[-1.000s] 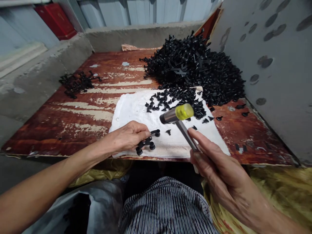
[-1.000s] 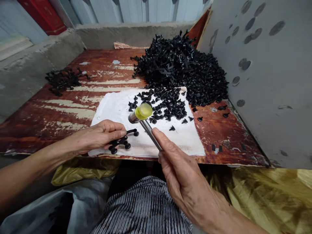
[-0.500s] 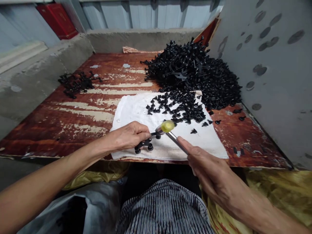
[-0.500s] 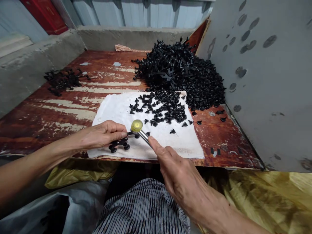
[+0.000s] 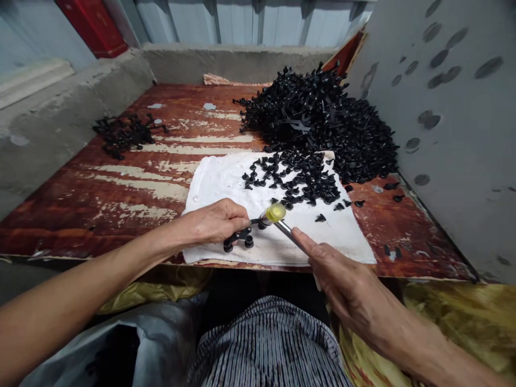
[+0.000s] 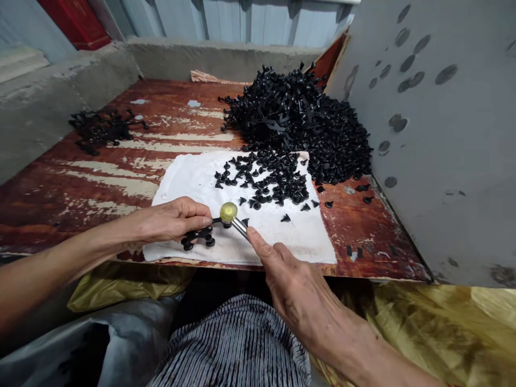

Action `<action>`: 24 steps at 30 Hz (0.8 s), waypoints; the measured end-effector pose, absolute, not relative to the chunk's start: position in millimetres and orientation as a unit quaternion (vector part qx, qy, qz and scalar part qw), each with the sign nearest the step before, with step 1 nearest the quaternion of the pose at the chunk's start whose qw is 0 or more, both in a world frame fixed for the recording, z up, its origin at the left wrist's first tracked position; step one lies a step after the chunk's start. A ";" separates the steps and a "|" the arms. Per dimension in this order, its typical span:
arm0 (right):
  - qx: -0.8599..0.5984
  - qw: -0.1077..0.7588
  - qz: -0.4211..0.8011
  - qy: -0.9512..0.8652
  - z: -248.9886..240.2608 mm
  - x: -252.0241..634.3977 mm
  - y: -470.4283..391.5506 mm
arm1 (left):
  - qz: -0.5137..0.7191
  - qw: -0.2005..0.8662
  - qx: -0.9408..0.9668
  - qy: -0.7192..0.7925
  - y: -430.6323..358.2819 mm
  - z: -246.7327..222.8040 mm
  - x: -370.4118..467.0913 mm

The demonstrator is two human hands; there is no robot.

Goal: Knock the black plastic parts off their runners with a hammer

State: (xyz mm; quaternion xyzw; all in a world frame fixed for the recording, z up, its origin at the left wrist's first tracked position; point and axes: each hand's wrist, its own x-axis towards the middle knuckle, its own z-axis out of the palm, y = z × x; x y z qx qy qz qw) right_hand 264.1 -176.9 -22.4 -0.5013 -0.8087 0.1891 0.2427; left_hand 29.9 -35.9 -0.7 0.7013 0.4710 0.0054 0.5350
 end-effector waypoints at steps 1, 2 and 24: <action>-0.502 0.264 0.188 -0.802 -22.3 264.1 -177.2 | 0.005 0.533 0.704 0.469 -35.7 -1.0 29.7; -0.504 0.285 0.189 -0.793 -22.5 264.0 -177.5 | 0.004 0.530 0.707 0.467 -35.6 -1.3 29.5; -0.531 0.257 0.165 -0.790 -21.6 279.6 -166.7 | -0.054 0.269 0.914 0.298 -0.6 21.2 20.7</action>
